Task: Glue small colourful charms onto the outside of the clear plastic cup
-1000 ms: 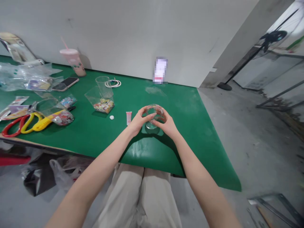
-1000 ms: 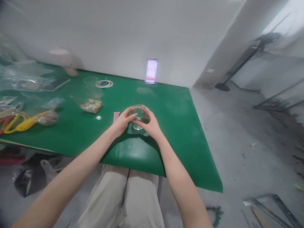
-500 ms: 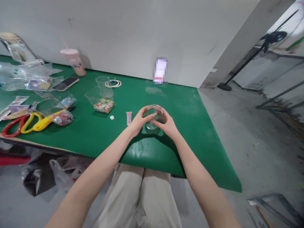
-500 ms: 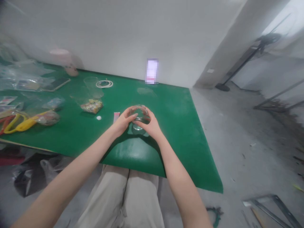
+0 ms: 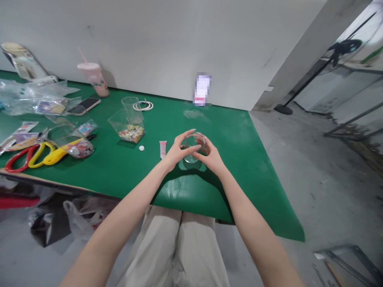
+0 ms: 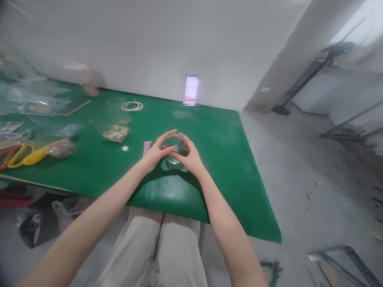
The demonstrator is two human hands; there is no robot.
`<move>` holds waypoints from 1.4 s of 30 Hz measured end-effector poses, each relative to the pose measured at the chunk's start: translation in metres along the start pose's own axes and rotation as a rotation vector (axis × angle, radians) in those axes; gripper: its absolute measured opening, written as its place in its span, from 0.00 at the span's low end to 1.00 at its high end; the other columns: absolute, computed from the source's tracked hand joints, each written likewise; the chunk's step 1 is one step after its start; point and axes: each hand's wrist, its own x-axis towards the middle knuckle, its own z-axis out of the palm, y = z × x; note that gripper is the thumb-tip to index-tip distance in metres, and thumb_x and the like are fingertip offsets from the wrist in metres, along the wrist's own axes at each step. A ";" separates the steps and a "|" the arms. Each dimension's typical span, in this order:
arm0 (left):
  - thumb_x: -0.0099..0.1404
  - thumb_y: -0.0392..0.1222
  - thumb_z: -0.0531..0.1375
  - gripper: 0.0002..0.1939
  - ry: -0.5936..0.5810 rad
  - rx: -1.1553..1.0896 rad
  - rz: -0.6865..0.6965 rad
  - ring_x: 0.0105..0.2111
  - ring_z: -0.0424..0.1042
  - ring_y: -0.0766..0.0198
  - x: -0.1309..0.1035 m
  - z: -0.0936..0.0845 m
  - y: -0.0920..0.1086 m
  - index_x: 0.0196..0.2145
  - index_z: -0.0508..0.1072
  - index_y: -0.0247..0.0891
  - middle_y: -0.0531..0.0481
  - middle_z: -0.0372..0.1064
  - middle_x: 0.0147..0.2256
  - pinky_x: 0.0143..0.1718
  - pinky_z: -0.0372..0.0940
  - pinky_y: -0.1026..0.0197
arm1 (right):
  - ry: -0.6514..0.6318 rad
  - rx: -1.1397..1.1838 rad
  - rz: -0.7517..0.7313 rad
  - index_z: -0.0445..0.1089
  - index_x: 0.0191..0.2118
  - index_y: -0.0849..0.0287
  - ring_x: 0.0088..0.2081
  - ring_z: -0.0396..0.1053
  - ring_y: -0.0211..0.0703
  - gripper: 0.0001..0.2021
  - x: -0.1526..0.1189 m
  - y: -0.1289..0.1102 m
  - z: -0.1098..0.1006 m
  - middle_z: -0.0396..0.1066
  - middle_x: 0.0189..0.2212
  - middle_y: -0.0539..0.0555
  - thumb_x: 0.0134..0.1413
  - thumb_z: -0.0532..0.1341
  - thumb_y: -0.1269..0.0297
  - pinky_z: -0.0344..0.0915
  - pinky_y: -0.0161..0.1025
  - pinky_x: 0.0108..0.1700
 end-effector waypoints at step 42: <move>0.52 0.47 0.65 0.24 -0.111 -0.073 0.052 0.54 0.62 0.53 0.005 0.000 0.001 0.46 0.67 0.40 0.44 0.66 0.51 0.53 0.58 0.52 | -0.039 -0.003 -0.002 0.63 0.55 0.54 0.55 0.64 0.50 0.33 -0.001 0.001 0.001 0.68 0.51 0.57 0.40 0.69 0.54 0.62 0.50 0.56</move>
